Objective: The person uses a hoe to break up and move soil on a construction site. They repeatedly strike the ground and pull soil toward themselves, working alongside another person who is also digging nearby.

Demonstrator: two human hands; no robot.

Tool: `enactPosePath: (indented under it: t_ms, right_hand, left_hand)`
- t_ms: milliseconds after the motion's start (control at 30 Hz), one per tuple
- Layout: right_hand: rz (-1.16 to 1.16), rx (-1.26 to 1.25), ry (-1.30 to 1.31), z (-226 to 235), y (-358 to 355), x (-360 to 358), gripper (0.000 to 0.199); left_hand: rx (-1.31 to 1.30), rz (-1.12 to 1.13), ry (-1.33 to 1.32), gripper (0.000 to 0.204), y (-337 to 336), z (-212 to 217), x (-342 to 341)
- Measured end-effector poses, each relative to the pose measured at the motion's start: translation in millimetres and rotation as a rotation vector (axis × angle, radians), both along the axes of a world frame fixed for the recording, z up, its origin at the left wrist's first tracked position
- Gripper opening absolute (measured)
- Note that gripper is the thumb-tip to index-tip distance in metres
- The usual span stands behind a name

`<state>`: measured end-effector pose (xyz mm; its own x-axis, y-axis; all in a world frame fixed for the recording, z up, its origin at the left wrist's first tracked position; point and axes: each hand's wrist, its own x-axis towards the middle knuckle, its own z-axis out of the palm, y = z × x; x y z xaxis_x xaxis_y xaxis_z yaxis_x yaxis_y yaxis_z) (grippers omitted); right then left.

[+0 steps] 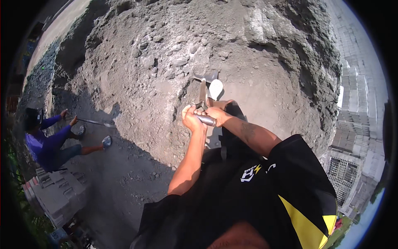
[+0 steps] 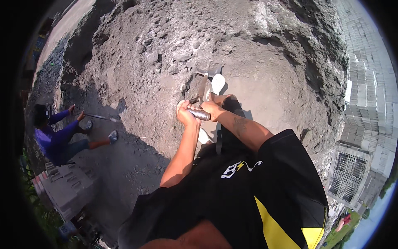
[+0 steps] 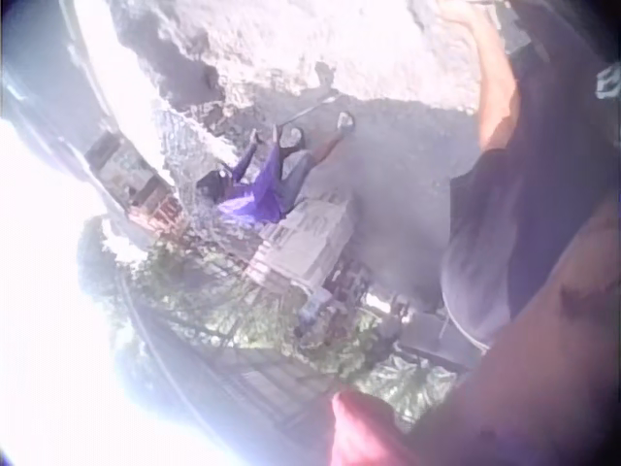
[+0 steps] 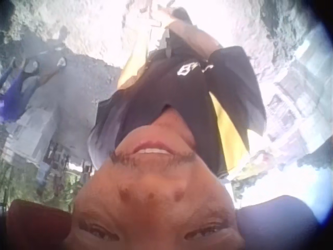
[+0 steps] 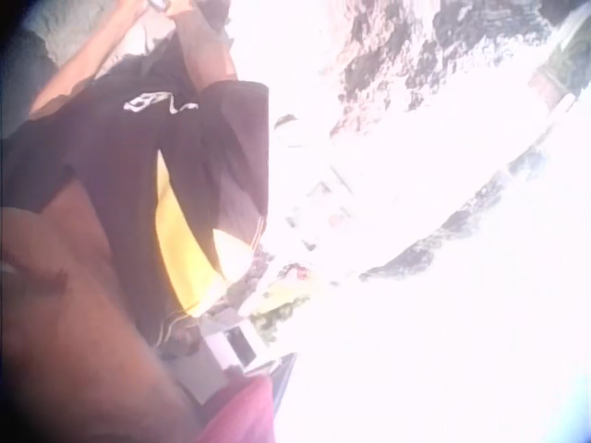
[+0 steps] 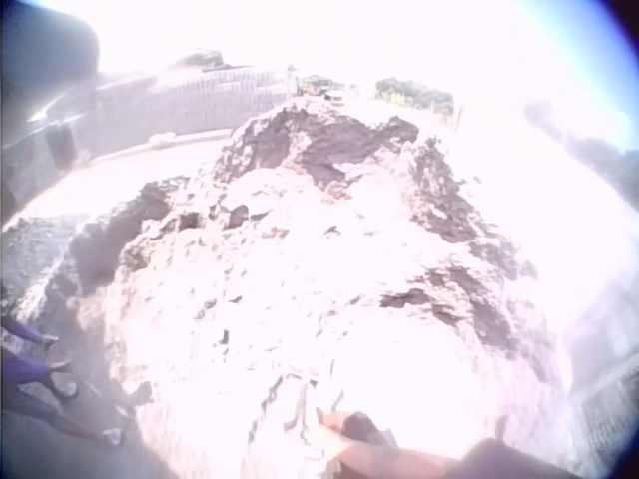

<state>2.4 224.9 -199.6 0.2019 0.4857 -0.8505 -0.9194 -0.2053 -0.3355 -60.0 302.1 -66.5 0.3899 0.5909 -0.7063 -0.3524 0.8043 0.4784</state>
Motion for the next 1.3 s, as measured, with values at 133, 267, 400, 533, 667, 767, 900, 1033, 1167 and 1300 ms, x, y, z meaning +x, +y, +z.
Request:
enactPosePath:
  t_ms: [133,267,400,533,667,767,900,1033,1167,1300]
  right_hand:
    - [0.116,-0.165,-0.123,86.1,32.5,14.3,0.016]
    - [0.042,-0.165,-0.132,-1.5,88.0,71.6,0.012]
    - [0.120,-0.231,-0.320,-57.4,123.3,41.4,0.024]
    - [0.450,-0.087,-0.178,-45.3,93.5,65.4,0.043]
    - [0.755,-0.208,-0.205,-68.5,61.2,127.8,0.036]
    - [1.049,-0.348,-0.409,-139.6,63.0,168.2,0.053]
    - [1.137,-0.520,-0.558,-254.7,83.3,186.0,0.073]
    - [0.511,-0.498,-0.031,-319.0,85.1,206.7,0.076]
    - [-0.016,-0.360,0.317,-343.3,102.7,176.7,0.040]
    - [-0.138,-0.238,0.332,-359.6,70.9,159.3,0.020]
  left_hand:
    - [-0.048,-0.006,-0.043,0.020,30.3,-15.3,16.7]
    - [0.056,-0.065,0.013,0.034,80.1,-68.7,80.0]
    - [0.168,-0.080,0.314,0.028,112.6,-113.1,59.9]
    - [-0.031,-0.038,0.413,0.002,90.2,-125.2,58.0]
    - [0.075,0.012,0.724,0.012,56.5,-128.4,47.7]
    - [0.114,0.022,0.959,0.013,49.7,-208.8,-32.6]
    - [-0.218,-0.018,1.159,0.008,71.4,-251.4,-92.3]
    - [0.073,0.011,1.176,0.011,52.6,-190.4,-18.5]
    - [0.108,-0.013,1.510,0.018,21.4,-181.7,-15.2]
    - [0.164,0.016,1.418,0.018,8.0,-190.6,-44.6]
